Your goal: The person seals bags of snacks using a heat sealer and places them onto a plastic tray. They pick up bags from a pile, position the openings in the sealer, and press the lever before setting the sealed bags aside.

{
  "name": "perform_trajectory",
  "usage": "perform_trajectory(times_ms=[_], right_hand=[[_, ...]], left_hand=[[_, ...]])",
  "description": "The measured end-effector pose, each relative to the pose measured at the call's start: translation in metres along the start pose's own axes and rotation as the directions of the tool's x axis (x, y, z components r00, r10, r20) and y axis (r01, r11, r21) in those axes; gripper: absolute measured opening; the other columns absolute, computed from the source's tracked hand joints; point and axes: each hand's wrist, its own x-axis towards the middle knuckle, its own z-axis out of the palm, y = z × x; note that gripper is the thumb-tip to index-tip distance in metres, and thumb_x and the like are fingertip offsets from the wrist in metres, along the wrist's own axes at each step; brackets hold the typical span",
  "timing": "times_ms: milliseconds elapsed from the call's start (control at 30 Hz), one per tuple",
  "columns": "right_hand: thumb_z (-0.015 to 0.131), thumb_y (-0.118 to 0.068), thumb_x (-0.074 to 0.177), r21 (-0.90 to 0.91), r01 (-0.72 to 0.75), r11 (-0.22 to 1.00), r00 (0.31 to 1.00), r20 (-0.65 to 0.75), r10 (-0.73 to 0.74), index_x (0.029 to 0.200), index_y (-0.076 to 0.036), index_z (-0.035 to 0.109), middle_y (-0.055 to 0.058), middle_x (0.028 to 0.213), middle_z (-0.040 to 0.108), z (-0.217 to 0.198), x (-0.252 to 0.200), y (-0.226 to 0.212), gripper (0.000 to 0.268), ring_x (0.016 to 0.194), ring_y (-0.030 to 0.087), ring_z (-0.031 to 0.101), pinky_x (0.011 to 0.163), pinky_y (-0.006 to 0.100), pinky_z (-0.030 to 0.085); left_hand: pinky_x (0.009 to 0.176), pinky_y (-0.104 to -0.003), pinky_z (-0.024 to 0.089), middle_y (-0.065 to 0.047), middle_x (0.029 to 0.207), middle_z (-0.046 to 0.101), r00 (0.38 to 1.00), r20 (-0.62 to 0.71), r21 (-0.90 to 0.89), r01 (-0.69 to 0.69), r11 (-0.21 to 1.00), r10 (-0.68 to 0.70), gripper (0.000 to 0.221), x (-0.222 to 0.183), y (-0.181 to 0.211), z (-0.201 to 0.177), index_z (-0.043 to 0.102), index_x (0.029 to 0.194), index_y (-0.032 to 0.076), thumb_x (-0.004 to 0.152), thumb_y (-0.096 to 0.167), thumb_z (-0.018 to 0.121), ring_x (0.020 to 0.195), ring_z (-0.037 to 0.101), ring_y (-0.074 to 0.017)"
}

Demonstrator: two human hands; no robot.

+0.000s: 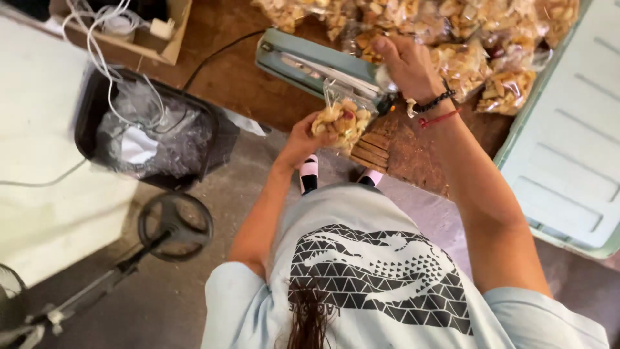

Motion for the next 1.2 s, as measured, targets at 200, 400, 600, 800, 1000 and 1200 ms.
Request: perform_trajectory(times_ms=[200, 400, 600, 800, 1000, 1200], right_hand=[[0.053, -0.03, 0.116, 0.63, 0.204, 0.749, 0.961, -0.277, -0.029, 0.129, -0.001, 0.066, 0.006, 0.118, 0.07, -0.031, -0.065, -0.001, 0.034, 0.109, 0.014, 0.067, 0.09, 0.031, 0.057], [0.053, -0.027, 0.112, 0.833, 0.01, 0.553, 0.987, -0.096, 0.126, 0.124, -0.002, 0.067, 0.006, 0.113, 0.073, -0.048, -0.125, 0.048, 0.031, 0.102, 0.014, 0.07, 0.087, 0.029, 0.057], [0.055, -0.025, 0.109, 0.761, -0.11, 0.639, 0.94, -0.128, 0.315, 0.12, -0.001, 0.067, 0.006, 0.109, 0.073, -0.058, -0.176, 0.145, 0.029, 0.096, 0.014, 0.07, 0.081, 0.029, 0.058], [0.059, -0.023, 0.104, 0.823, -0.147, 0.549, 0.847, -0.182, 0.499, 0.118, -0.001, 0.069, 0.008, 0.106, 0.074, -0.105, -0.228, 0.256, 0.027, 0.094, 0.017, 0.072, 0.079, 0.032, 0.06], [0.064, -0.022, 0.1, 0.873, -0.02, 0.487, 0.689, -0.341, 0.64, 0.117, -0.004, 0.066, 0.009, 0.103, 0.074, -0.181, -0.238, 0.381, 0.025, 0.087, 0.019, 0.073, 0.071, 0.034, 0.06], [0.069, -0.016, 0.096, 0.839, 0.085, 0.537, 0.467, -0.51, 0.723, 0.131, -0.009, 0.054, 0.006, 0.097, 0.071, -0.291, -0.155, 0.542, 0.039, 0.07, 0.02, 0.073, 0.053, 0.033, 0.059]], left_hand=[[0.099, -0.032, 0.059, -0.006, 0.126, 0.067, 0.986, 0.152, -0.039, 0.079, 0.996, -0.073, 0.065, -0.005, 0.037, 0.038, 0.053, 0.141, -0.001, 0.084, 0.0, 0.083, 0.113, 0.066, -0.0145], [0.1, -0.032, 0.058, -0.006, 0.126, 0.068, 0.979, 0.179, 0.086, 0.082, 0.993, -0.096, 0.067, 0.019, 0.049, 0.075, 0.054, 0.142, -0.003, 0.082, -0.006, 0.084, 0.113, 0.066, -0.0139], [0.096, -0.035, 0.057, -0.006, 0.124, 0.066, 0.979, 0.197, 0.417, -0.039, 0.908, -0.049, 0.071, 0.058, 0.047, 0.096, 0.053, 0.139, -0.002, 0.076, -0.01, 0.084, 0.112, 0.064, -0.0153], [0.106, -0.043, 0.052, -0.013, 0.13, 0.057, 0.926, 0.287, 0.534, -0.366, 0.762, 0.244, 0.034, 0.169, 0.107, 0.06, 0.056, 0.134, 0.0, 0.11, 0.022, 0.065, 0.116, 0.057, -0.0222], [0.114, -0.045, 0.047, -0.013, 0.174, 0.015, 0.867, -0.142, 0.595, -0.312, 0.741, 0.478, 0.082, 0.242, 0.173, 0.12, 0.014, 0.166, 0.01, 0.112, 0.026, 0.074, 0.158, 0.027, -0.0341], [0.115, -0.039, 0.048, -0.016, 0.171, 0.03, 0.856, -0.24, 0.624, -0.225, 0.748, 0.458, 0.072, 0.212, 0.102, 0.227, 0.03, 0.166, 0.002, 0.108, 0.013, 0.071, 0.152, 0.044, -0.0334]])
